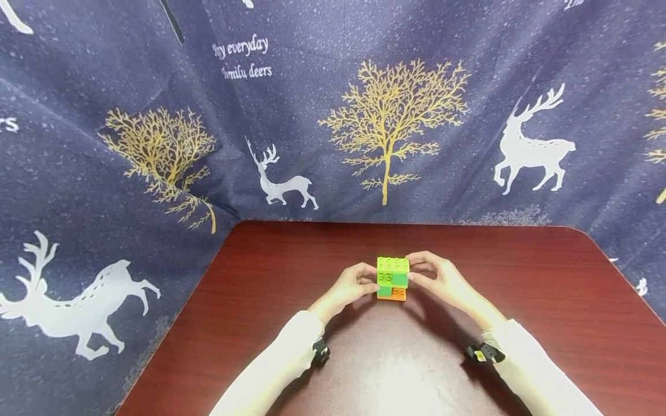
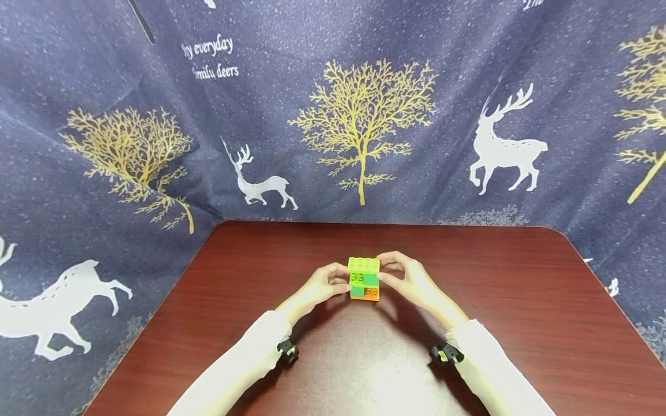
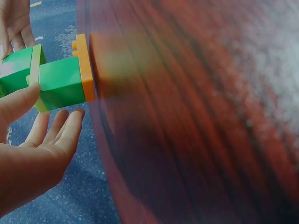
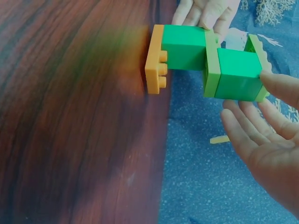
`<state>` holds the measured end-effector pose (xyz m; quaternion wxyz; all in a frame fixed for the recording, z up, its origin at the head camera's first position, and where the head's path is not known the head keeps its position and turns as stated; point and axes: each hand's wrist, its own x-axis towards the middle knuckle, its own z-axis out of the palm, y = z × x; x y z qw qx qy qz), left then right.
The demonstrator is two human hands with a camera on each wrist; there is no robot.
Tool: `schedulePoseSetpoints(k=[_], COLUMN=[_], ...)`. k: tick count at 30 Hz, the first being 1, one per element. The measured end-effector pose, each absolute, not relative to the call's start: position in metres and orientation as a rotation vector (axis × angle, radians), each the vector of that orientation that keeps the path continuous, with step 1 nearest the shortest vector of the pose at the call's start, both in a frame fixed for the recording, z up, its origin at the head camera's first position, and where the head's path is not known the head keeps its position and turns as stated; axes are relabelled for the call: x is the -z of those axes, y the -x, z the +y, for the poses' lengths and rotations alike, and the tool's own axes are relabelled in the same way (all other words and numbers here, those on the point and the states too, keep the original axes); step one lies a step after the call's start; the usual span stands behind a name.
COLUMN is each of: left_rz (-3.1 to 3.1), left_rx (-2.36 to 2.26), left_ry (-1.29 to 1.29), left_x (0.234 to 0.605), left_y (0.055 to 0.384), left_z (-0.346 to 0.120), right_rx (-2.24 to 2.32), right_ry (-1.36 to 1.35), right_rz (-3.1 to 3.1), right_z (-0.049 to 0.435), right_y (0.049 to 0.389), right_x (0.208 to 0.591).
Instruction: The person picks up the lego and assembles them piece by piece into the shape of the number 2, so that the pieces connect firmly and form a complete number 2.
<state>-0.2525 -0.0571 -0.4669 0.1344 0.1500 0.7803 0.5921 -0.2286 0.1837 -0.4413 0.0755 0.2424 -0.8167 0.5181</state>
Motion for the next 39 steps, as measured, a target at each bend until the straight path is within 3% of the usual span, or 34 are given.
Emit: schedulePoseSetpoints(k=[9,16,25,39], left_rz=[2.230,2.207,2.203,2.128], left_rx=[-1.743,-1.747,-1.764,-1.831], left_ry=[-0.501,-0.368,-0.398,-0.344], left_x=[0.465,0.463,0.464,0.464], left_y=[0.253,0.257,0.257,0.260], left_z=[-0.063,-0.059,-0.058,-0.055], right_rx=[-1.532,-1.564,-1.668,-1.846], right_ry=[-0.708,-0.629,-0.568,-0.501], right_rz=[-2.459,-2.512,-2.482,-2.402], right_z=[0.172,0.169,0.181,0.180], right_y=[0.220,0.215,0.243,0.260], right_x=[0.417,0.399,0.432,0.442])
